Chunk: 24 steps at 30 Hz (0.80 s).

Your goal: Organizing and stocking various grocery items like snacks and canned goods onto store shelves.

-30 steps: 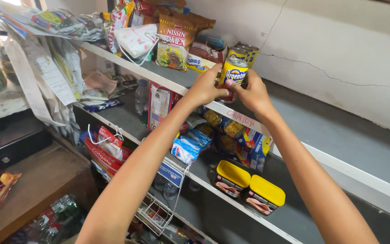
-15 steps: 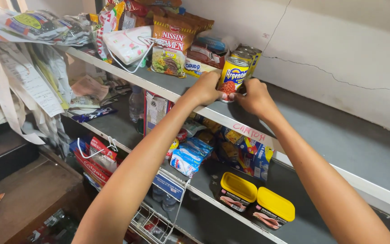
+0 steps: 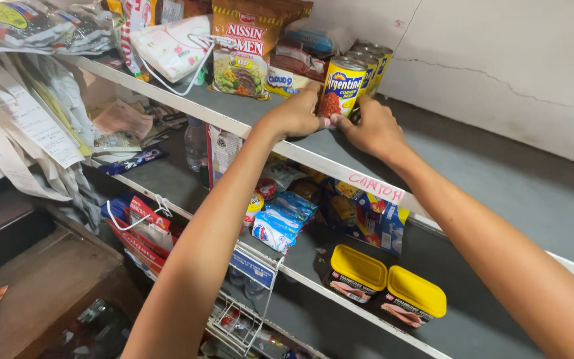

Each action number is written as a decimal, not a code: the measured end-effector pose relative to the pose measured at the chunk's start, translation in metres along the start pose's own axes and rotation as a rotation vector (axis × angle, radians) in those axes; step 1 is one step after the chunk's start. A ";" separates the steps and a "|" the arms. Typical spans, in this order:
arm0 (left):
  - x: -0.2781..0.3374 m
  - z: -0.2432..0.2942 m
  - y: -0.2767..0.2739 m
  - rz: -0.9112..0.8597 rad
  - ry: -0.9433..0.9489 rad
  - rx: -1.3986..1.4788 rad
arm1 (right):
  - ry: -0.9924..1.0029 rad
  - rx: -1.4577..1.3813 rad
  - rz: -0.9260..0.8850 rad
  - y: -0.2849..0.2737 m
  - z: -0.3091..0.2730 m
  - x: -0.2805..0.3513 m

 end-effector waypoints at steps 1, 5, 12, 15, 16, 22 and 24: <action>0.002 0.002 0.001 -0.011 -0.008 0.005 | 0.011 -0.004 -0.008 -0.001 -0.001 0.001; 0.003 0.003 0.000 -0.005 -0.043 0.001 | 0.037 -0.025 -0.024 -0.005 -0.007 0.006; 0.000 -0.011 0.002 0.029 0.004 0.065 | 0.099 -0.018 0.023 -0.008 -0.011 0.009; 0.002 0.005 -0.006 0.054 -0.031 -0.017 | 0.071 0.027 0.042 -0.004 -0.010 0.006; 0.004 0.006 -0.007 0.058 -0.030 -0.019 | 0.066 0.027 0.043 -0.006 -0.014 0.007; 0.011 0.018 -0.017 0.239 0.006 -0.206 | 0.103 0.271 0.040 -0.020 -0.026 0.016; 0.020 0.034 -0.025 0.360 0.034 -0.315 | 0.118 0.365 0.015 -0.021 -0.022 0.018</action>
Point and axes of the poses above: each hand's wrist, its own x-axis away from the middle knuckle, its own y-axis out of the palm, z = x × y, the point moved 6 cm from there along -x, towards the middle knuckle, and after that the axes turned 9 degrees about y, right-handed, at the moved point
